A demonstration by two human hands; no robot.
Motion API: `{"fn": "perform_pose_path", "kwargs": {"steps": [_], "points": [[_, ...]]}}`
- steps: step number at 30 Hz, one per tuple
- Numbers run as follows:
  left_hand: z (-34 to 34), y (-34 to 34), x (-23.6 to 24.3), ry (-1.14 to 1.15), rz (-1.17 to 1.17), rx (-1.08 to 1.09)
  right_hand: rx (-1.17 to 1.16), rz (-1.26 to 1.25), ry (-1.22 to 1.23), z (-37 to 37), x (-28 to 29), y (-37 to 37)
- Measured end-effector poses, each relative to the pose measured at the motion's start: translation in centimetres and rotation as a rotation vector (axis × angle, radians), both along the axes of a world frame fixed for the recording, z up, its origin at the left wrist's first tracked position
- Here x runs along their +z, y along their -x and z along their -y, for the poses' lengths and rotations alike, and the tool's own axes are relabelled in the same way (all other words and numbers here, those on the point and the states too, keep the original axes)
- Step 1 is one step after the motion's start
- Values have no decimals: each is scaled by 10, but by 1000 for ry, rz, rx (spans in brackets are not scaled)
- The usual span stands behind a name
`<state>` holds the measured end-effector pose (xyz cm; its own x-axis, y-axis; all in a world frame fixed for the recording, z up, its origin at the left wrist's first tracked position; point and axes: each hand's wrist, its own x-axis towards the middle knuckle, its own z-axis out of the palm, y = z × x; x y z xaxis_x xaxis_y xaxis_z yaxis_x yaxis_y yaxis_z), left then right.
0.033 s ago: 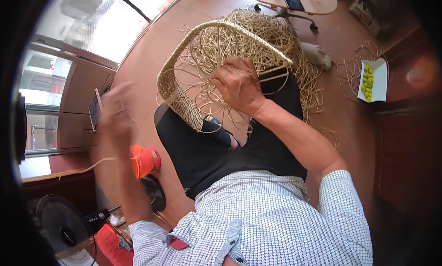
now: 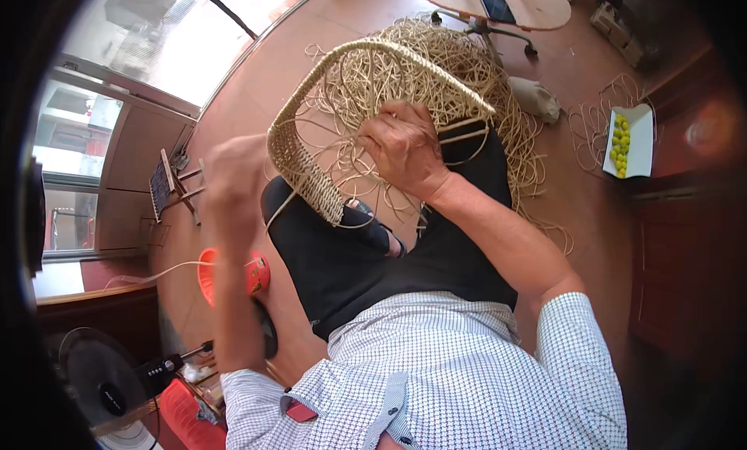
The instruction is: Weaving a traditional basket using straw-like material.
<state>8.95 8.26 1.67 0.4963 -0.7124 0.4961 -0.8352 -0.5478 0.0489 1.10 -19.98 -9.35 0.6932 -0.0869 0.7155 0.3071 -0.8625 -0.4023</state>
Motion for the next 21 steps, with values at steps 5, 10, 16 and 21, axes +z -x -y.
{"fn": "perform_pose_path", "kwargs": {"steps": [5,10,16,21], "points": [[82,20,-65,100,-171,-47,-7,10,-18,-2,-1,2],[82,4,-63,-6,-179,-137,5,-26,4,0,0,6],[89,-28,-27,-178,19,-205,-11,3,61,-1,-1,7],[118,-59,9,-168,227,-235,-37,6,29,0,-5,5]]}}
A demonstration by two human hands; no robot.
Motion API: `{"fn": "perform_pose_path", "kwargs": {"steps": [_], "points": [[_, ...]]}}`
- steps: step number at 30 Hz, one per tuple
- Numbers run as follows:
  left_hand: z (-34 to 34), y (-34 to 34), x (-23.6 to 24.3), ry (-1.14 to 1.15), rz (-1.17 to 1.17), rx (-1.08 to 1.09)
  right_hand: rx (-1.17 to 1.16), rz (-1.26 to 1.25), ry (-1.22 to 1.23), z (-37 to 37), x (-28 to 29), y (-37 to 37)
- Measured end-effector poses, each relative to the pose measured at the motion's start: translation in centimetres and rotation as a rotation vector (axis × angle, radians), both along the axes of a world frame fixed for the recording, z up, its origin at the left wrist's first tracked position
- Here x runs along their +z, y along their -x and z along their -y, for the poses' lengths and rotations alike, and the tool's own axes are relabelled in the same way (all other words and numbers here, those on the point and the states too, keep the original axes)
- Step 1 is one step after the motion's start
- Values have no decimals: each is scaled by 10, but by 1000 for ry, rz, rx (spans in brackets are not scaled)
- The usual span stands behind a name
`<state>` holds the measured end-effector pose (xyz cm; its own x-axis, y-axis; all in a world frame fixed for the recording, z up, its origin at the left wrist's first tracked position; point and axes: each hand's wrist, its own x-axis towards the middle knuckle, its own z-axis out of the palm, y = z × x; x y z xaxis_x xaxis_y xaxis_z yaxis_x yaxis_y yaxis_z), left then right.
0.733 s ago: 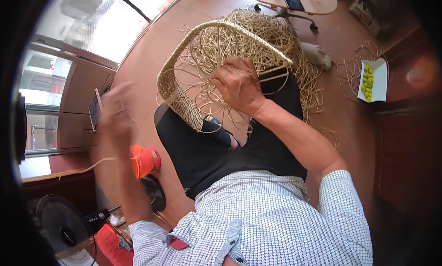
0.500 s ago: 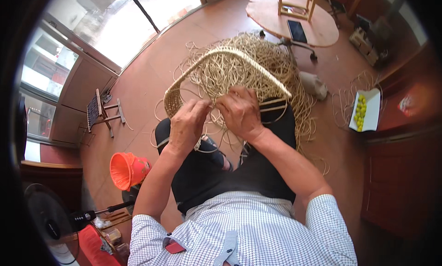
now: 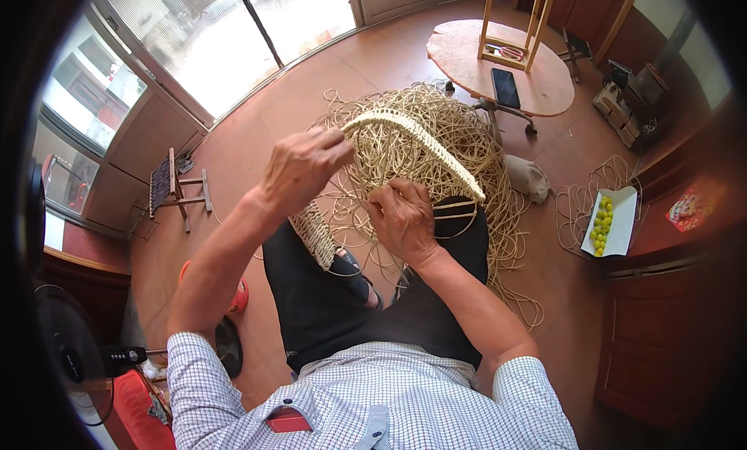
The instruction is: Weaving a traditional basket using straw-like material.
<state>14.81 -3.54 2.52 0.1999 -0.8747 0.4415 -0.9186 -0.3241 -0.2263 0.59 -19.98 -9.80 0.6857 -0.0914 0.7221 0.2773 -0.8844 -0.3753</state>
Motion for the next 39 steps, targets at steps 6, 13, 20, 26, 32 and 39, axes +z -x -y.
{"fn": "perform_pose_path", "kwargs": {"steps": [6,13,20,26,32,39], "points": [[30,-22,12,163,47,-71,17,5,24,1,2,3],[47,-25,1,218,-118,65,32,0,19,3,4,4],[48,-28,4,172,-303,165,77,-6,32,6,7,7],[36,-21,22,175,-421,124,54,142,-1,19,37,12],[25,-1,33,201,-396,76,-127,197,-5,29,82,6],[12,19,41,244,-372,36,-3,138,-167,24,89,-12]]}}
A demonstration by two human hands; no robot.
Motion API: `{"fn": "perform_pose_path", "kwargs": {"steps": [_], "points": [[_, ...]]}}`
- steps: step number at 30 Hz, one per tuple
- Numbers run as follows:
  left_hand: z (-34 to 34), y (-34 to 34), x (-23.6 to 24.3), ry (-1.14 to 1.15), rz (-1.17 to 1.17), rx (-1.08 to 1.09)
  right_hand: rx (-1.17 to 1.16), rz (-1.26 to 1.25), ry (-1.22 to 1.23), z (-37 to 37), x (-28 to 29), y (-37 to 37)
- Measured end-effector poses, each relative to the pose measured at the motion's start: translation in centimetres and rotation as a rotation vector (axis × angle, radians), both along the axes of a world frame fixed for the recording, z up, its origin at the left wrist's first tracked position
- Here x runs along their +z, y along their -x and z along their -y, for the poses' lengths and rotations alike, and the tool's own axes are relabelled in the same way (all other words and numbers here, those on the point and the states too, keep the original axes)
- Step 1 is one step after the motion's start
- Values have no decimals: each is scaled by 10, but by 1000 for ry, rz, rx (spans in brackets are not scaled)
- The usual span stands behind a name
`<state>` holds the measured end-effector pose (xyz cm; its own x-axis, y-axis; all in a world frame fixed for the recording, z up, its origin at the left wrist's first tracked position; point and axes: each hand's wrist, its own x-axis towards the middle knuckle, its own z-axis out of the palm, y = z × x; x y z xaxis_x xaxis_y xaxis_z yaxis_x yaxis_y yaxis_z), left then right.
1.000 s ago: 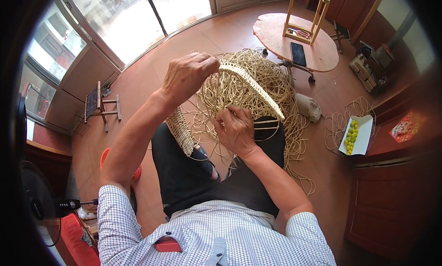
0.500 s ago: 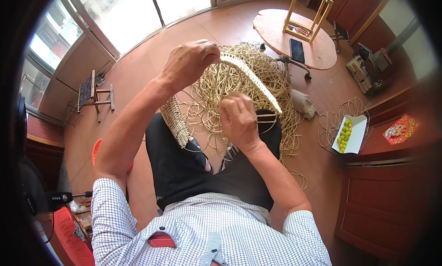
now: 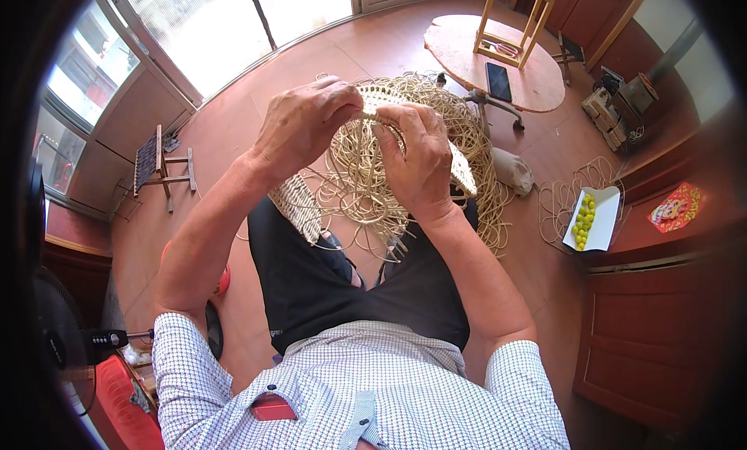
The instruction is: Weaving a traditional basket using straw-like material.
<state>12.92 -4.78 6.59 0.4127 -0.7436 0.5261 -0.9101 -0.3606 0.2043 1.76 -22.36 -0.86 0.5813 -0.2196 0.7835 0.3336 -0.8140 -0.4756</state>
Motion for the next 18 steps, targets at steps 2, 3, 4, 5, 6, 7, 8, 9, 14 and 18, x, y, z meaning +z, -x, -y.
{"fn": "perform_pose_path", "kwargs": {"steps": [2,3,4,5,6,7,8,9,14,18], "points": [[-1,2,-2,-6,15,11,-2,-27,-31,1,1,-1],[-1,3,-3,-10,27,24,11,-28,-19,2,0,-1],[-2,6,-1,-16,29,18,22,-29,-8,2,-1,-1],[-3,10,1,-24,35,26,16,-27,-15,4,-2,-3],[-5,14,4,-34,41,35,47,32,6,6,-3,-6],[-7,19,6,-44,42,31,81,91,26,7,-5,-7],[-10,26,9,-44,31,42,78,91,15,6,-7,-5],[-14,32,10,-46,20,54,130,100,5,5,-8,-3],[-39,70,5,-30,18,28,154,110,26,-19,-2,29],[-50,105,5,51,54,6,93,108,26,-34,3,62]]}}
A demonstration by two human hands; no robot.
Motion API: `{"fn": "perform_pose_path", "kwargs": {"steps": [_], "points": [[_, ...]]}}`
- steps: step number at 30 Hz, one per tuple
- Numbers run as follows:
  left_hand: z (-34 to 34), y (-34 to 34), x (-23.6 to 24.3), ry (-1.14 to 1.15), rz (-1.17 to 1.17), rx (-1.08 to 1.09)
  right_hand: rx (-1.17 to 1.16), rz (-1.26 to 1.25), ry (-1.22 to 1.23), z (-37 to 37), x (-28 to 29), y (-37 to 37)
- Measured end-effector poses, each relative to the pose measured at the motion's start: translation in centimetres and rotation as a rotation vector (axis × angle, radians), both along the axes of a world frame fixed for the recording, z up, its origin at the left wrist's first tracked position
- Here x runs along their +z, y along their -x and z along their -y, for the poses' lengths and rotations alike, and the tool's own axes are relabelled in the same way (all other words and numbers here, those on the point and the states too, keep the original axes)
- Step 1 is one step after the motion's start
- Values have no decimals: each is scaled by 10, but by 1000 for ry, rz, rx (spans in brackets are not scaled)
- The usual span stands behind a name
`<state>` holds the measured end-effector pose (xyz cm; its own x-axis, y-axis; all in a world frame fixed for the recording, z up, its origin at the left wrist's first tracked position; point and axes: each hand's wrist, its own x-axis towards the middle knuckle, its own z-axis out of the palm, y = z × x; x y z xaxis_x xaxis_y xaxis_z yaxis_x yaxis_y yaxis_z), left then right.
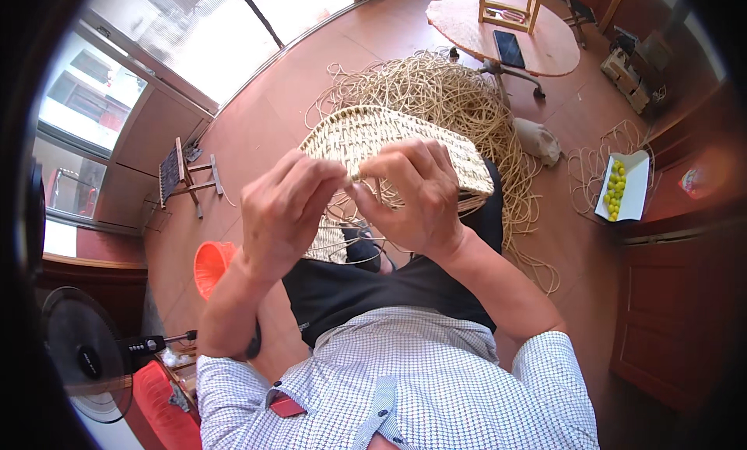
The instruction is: Weaving a traditional basket using straw-like material.
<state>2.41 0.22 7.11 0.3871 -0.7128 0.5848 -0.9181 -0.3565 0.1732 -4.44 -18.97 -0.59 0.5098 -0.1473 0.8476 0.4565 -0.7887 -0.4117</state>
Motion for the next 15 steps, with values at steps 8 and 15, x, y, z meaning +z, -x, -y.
{"fn": "perform_pose_path", "kwargs": {"steps": [8,15], "points": [[-25,29,3,109,-143,-29,95,17,-44,-10,-4,38],[-19,10,11,129,-498,-44,112,21,-28,-8,-4,45]]}}
